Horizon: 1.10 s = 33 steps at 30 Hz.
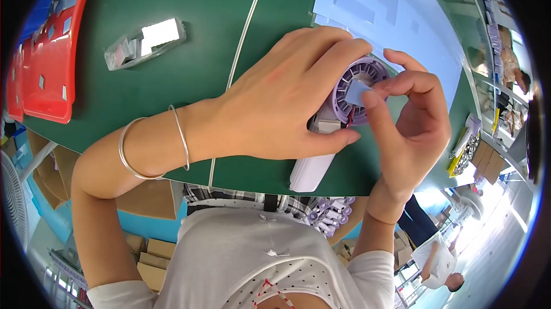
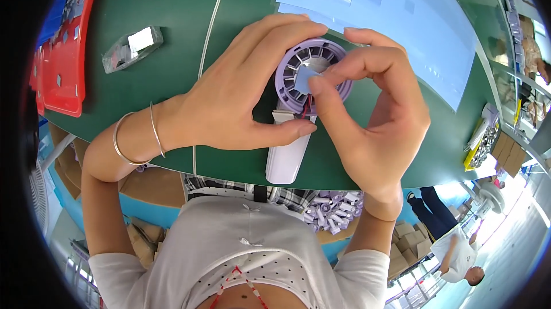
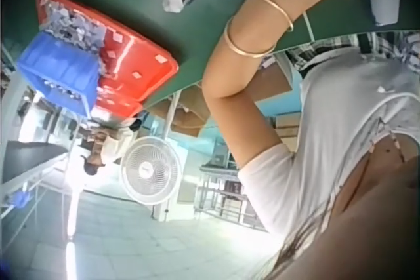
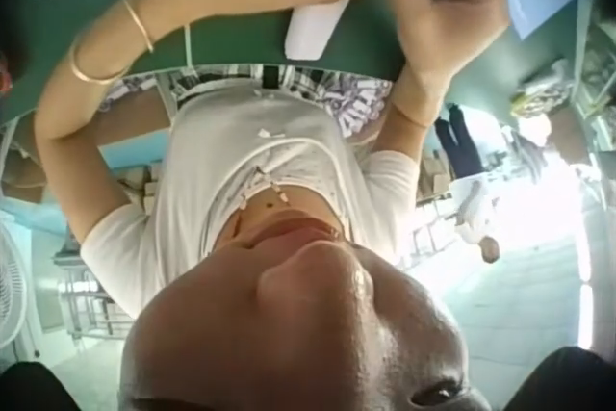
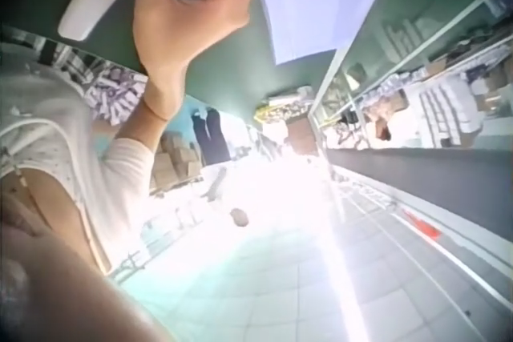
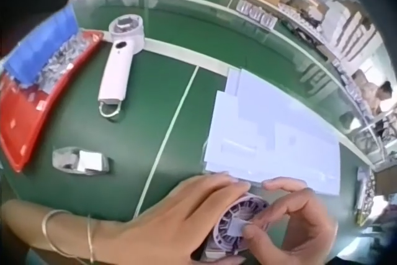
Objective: The person assembles small portable hand fans by hand, inserting electronic components and fan blades into plastic housings.
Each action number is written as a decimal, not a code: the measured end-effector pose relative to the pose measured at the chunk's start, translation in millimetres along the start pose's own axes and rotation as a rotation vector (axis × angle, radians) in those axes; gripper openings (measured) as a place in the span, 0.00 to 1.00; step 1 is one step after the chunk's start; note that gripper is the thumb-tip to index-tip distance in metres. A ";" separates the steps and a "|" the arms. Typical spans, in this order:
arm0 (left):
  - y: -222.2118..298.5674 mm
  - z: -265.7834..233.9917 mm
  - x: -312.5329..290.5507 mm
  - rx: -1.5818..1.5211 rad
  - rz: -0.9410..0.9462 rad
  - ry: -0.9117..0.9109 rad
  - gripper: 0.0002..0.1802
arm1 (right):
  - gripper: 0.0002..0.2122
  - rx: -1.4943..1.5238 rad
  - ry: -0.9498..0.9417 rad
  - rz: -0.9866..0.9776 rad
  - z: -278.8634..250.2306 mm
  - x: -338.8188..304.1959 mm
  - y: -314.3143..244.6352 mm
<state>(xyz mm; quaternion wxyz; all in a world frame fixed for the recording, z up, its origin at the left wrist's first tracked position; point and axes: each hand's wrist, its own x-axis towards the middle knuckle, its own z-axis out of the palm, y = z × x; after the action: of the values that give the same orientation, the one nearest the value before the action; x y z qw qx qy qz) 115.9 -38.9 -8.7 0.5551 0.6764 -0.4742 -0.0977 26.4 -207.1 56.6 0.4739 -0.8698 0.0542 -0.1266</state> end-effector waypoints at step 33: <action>-0.4 1.5 0.7 0.009 0.000 0.015 0.46 | 0.11 0.223 0.055 0.069 4.2 -1.9 -0.3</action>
<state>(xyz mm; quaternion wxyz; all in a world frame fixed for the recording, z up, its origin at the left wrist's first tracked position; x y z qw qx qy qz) 115.5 -40.4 -9.3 0.5556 0.6796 -0.4705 -0.0902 25.8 -203.1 54.4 0.5700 -0.8055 0.0826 -0.1392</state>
